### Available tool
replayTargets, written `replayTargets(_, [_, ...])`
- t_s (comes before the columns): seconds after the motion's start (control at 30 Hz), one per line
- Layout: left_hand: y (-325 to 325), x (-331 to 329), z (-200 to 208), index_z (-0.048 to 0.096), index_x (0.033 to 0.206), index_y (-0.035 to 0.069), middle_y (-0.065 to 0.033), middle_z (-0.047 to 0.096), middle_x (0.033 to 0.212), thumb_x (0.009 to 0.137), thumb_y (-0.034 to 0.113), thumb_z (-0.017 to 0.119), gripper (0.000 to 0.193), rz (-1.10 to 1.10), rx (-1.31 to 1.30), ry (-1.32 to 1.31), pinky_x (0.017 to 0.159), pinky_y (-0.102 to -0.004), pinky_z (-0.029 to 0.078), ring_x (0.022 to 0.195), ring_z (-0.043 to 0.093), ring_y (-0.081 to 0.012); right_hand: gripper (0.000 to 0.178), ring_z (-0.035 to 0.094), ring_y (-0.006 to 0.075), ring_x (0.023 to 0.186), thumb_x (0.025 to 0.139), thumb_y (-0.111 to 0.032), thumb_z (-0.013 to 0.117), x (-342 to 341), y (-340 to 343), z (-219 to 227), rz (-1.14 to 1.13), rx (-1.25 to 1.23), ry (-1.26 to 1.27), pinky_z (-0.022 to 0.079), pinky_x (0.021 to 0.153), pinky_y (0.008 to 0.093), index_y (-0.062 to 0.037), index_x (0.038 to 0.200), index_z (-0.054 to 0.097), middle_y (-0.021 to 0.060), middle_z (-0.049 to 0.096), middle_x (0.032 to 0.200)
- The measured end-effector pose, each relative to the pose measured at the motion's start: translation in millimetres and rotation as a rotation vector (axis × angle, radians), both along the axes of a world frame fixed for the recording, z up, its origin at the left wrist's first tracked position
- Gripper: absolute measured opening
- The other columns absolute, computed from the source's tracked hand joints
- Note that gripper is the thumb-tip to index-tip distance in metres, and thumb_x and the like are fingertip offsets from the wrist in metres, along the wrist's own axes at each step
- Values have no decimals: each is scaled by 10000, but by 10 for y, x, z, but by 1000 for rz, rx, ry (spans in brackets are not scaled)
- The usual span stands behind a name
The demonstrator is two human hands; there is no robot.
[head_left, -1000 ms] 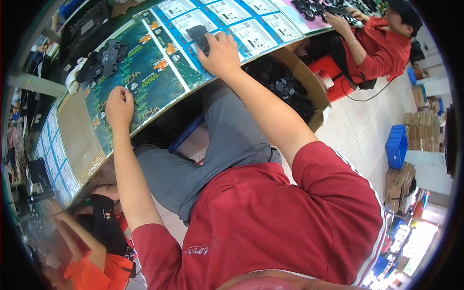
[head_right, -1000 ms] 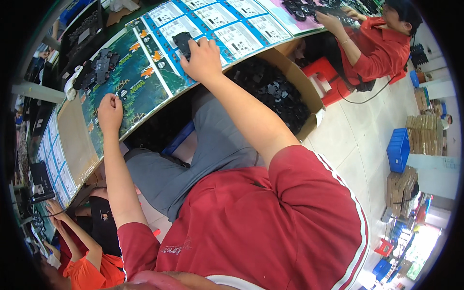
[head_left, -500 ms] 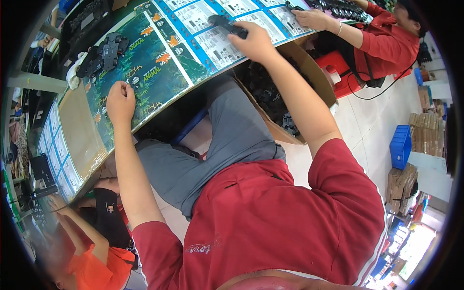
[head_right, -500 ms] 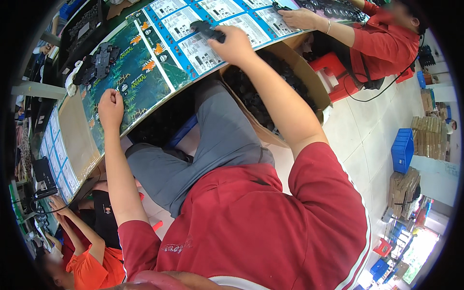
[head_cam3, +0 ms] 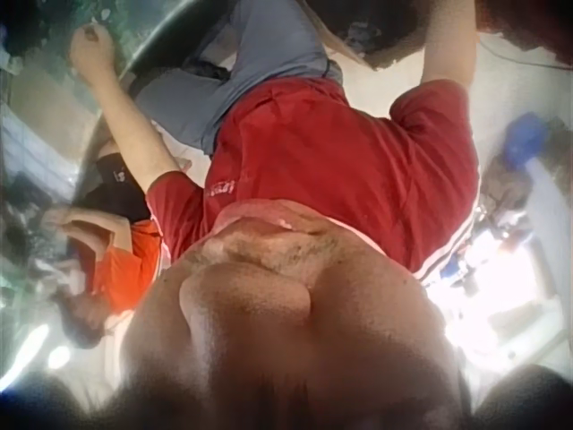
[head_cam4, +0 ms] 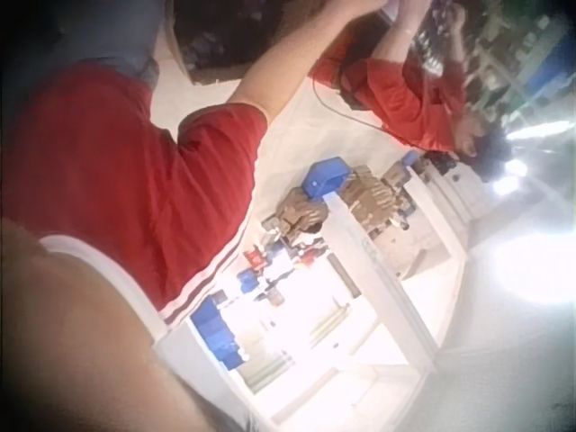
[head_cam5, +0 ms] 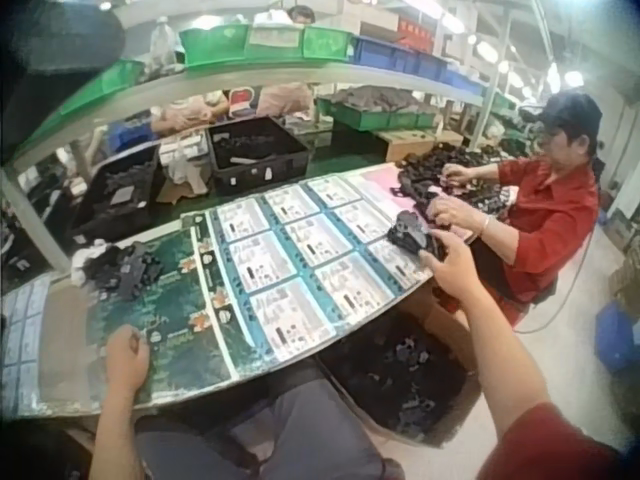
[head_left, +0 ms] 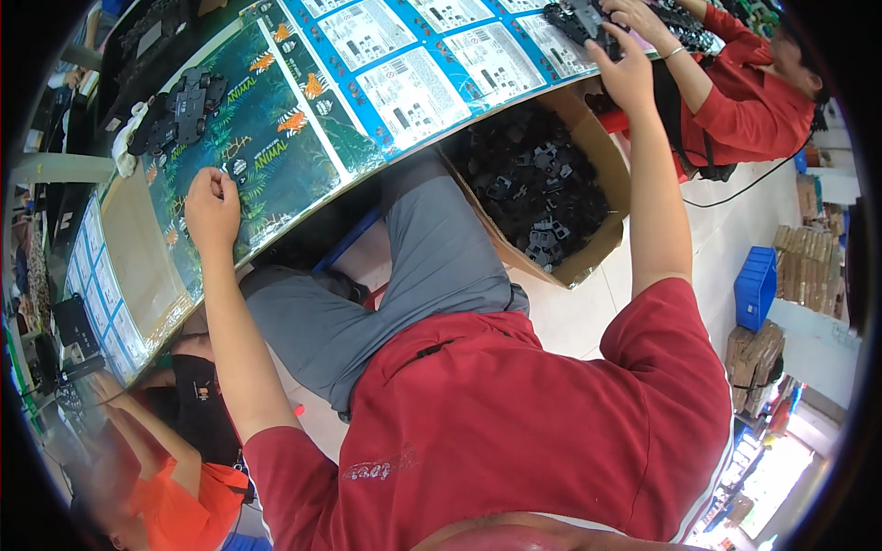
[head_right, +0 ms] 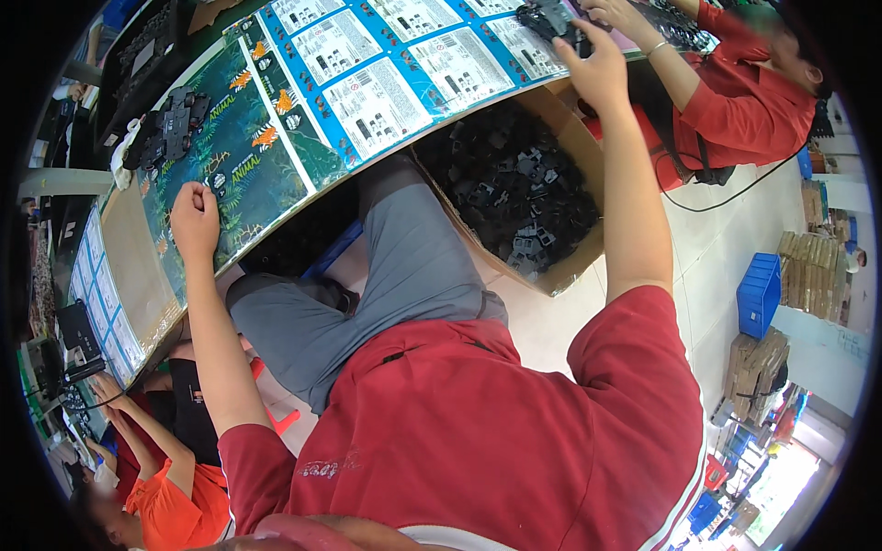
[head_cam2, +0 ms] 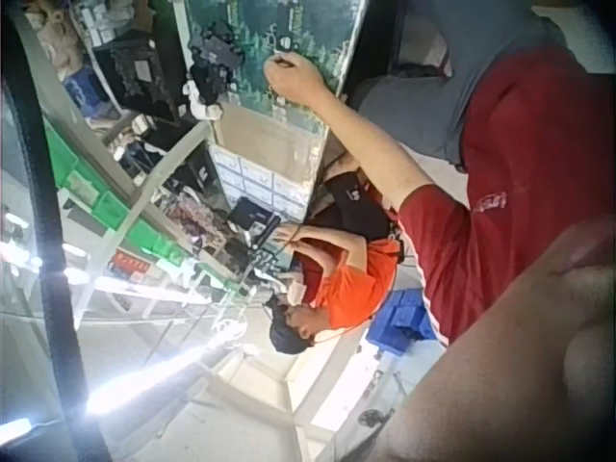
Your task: The person assembles toy car chassis by hand, repeatedly picking up plastic components from the desk and a storage box and attaching them onto the chassis.
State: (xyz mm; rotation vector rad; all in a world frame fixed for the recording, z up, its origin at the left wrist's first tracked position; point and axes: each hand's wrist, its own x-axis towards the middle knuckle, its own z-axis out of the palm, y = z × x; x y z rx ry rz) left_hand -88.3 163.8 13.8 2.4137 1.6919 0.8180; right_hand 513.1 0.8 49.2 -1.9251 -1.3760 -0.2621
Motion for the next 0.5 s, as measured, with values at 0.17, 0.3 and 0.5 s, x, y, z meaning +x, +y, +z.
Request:
replayTargets(0.17, [3, 74, 7, 607, 869, 56, -72, 541, 699, 891, 134, 652, 93, -11, 7, 4, 631, -392, 454, 652, 552, -256, 493, 635, 347, 1179, 862, -350, 768, 738, 81, -41, 17, -81, -212, 485, 1019, 406, -54, 1246, 681, 193, 681, 1238])
replayTargets(0.3, [0, 35, -11, 604, 869, 54, -72, 537, 697, 893, 134, 655, 99, 11, 12, 11, 628, -394, 450, 650, 548, -257, 509, 638, 337, 1178, 861, -322, 773, 736, 178, -117, 106, -267, -124, 477, 1028, 399, -54, 1279, 660, 201, 671, 1255])
replayTargets(0.5, [37, 77, 5, 611, 873, 55, -79, 543, 694, 897, 144, 656, 103, 22, -11, 26, 628, -400, 453, 650, 553, -266, 544, 624, 366, 1186, 851, -327, 775, 769, 218, -246, 141, -234, -198, 476, 1022, 416, -35, 1288, 636, 222, 663, 1247])
